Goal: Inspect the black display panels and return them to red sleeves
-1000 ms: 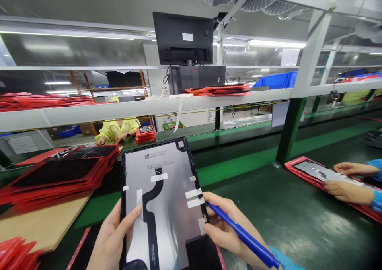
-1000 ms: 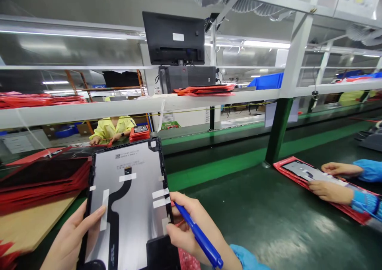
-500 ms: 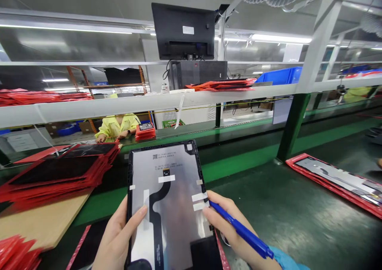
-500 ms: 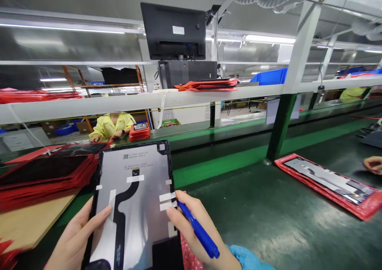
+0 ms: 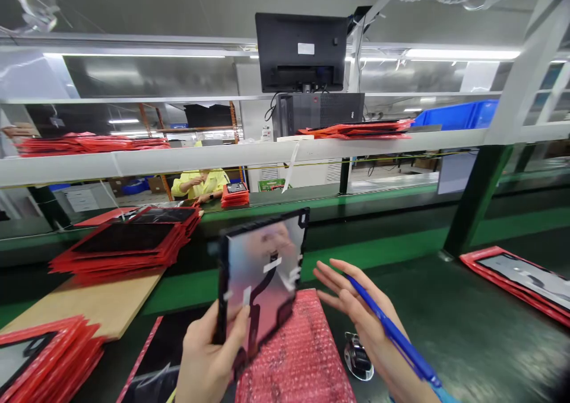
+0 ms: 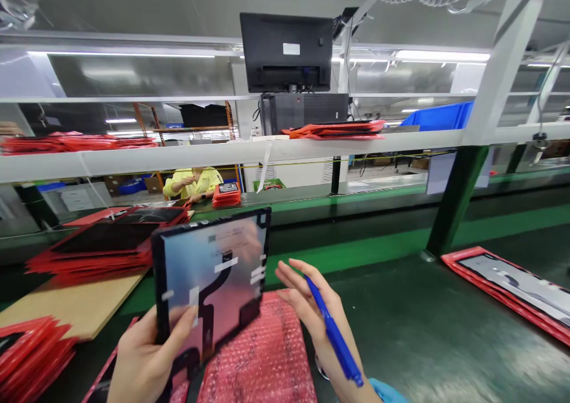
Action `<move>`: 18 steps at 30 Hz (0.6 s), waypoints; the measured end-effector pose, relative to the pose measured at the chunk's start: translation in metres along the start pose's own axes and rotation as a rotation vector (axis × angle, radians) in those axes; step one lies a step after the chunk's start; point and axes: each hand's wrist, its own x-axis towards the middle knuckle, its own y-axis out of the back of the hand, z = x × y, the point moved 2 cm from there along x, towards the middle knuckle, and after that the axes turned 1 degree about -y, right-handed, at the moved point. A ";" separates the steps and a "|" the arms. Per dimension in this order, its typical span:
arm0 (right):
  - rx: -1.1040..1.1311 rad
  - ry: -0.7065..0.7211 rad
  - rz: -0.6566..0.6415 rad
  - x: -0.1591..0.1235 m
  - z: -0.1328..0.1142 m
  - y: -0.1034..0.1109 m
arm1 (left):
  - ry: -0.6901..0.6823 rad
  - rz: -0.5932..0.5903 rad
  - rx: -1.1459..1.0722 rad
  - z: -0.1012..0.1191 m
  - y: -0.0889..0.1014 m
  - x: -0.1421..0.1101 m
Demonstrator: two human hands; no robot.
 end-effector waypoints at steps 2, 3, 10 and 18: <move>0.251 -0.098 -0.160 -0.002 0.002 -0.005 | -0.227 -0.094 0.008 0.001 -0.004 -0.001; 0.353 -0.158 -0.235 -0.004 0.004 -0.008 | -0.329 -0.164 -0.003 0.001 -0.007 -0.001; 0.324 -0.257 -0.040 -0.008 0.021 -0.006 | -0.884 -0.538 0.299 -0.008 -0.006 0.011; 0.316 -0.164 -0.039 -0.012 0.014 -0.013 | -0.535 -0.462 0.004 0.009 -0.018 -0.028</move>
